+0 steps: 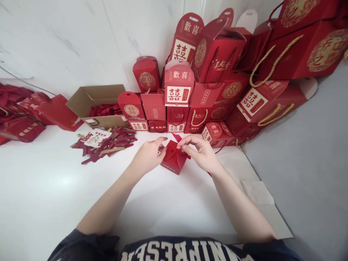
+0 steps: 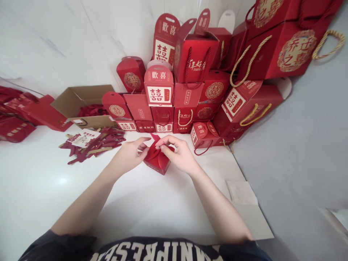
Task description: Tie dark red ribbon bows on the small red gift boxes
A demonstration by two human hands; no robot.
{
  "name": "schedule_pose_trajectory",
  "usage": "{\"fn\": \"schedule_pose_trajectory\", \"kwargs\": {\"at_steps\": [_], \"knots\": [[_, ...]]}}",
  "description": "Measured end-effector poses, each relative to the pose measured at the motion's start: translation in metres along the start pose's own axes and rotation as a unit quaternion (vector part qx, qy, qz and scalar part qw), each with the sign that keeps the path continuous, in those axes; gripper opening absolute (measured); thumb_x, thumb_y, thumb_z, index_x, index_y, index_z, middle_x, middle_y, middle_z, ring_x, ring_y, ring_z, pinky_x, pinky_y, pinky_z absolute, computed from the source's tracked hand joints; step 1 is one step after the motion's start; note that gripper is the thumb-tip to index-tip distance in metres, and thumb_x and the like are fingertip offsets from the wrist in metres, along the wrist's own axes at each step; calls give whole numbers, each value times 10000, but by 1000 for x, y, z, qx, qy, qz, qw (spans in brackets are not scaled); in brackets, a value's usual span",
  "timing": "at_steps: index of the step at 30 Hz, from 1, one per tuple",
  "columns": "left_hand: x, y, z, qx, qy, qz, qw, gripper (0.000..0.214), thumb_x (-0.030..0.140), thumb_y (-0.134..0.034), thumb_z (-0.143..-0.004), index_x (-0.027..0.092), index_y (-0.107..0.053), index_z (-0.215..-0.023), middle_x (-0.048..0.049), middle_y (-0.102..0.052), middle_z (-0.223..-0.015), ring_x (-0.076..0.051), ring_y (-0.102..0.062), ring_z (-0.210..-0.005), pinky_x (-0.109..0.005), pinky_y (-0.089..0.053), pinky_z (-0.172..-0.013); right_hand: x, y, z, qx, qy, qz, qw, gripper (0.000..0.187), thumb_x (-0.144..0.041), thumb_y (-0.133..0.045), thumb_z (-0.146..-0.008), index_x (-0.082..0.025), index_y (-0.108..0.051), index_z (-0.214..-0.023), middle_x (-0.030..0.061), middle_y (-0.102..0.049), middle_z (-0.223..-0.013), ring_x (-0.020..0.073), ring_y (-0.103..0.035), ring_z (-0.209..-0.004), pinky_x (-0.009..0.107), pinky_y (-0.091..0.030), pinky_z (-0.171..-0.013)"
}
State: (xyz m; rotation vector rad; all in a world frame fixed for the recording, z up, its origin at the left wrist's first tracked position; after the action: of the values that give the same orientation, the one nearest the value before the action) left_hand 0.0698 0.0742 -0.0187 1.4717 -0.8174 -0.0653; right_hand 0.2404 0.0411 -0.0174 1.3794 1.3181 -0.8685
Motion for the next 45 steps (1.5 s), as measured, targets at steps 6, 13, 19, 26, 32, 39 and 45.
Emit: {"fn": "schedule_pose_trajectory", "kwargs": {"at_steps": [6,13,19,26,32,39,45], "knots": [[8,4,3,-12,-13,-16,1000,290,342,-548,-850,194,-631,-1085,-65,-706,-871,-220,-658,-746,-279,-454,-644,6,-8,-2,-15,-8,24,1000,176,-178,-489,-862,-184,-655,-920,28,-686,-898,151,-646,-879,288,-476,-860],[-7,6,0,-8,44,56,997,369,204,-424,-849,198,-622,-1161,15,-602,-601,-121,-481,-472,-219,-341,-499,16,-17,-1,-46,-52,138,988,218,-137,-451,-826,-197,-660,-839,8,-706,-837,149,-636,-786,262,-463,-755],[-5,6,2,-16,45,79,996,402,204,-420,-830,183,-626,-1174,31,-554,-562,-112,-432,-465,-215,-344,-507,17,-24,-2,-50,-22,156,986,238,-128,-436,-837,-206,-660,-840,4,-712,-865,146,-636,-791,249,-452,-754],[1,7,2,-33,49,94,994,259,288,-440,-869,210,-664,-974,27,-576,-606,-123,-467,-518,-230,-354,-526,17,-29,-4,-61,19,173,983,253,-84,-446,-832,-212,-664,-829,-6,-714,-855,150,-622,-792,273,-440,-822],[-4,6,-2,-21,39,105,994,311,364,-439,-905,177,-627,-742,5,-622,-649,-126,-527,-584,-233,-384,-562,17,-28,-5,-65,32,170,983,259,-70,-444,-845,-214,-659,-834,-5,-714,-876,150,-624,-814,279,-436,-847],[-5,1,-6,-16,62,185,981,294,421,-522,-864,176,-671,-797,-20,-712,-773,-163,-657,-699,-242,-479,-640,19,-29,-4,-74,39,166,983,263,-71,-437,-865,-206,-662,-851,5,-714,-893,152,-630,-826,283,-448,-838],[-18,10,-7,12,88,197,976,209,352,-562,-836,182,-662,-766,-8,-712,-712,-184,-703,-692,-262,-514,-661,13,-17,-6,-65,50,156,984,205,-127,-471,-881,-211,-650,-933,22,-696,-971,165,-630,-920,297,-449,-873]]}}
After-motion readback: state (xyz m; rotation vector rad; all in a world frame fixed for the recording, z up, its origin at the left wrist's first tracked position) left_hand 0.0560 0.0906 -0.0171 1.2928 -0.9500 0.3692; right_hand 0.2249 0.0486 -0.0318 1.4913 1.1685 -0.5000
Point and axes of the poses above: each hand's wrist, its own z-axis away from the middle knuckle, its own y-axis out of the back of the hand, x = y × z, the point moved 5 cm from there along -z, towards the middle knuckle
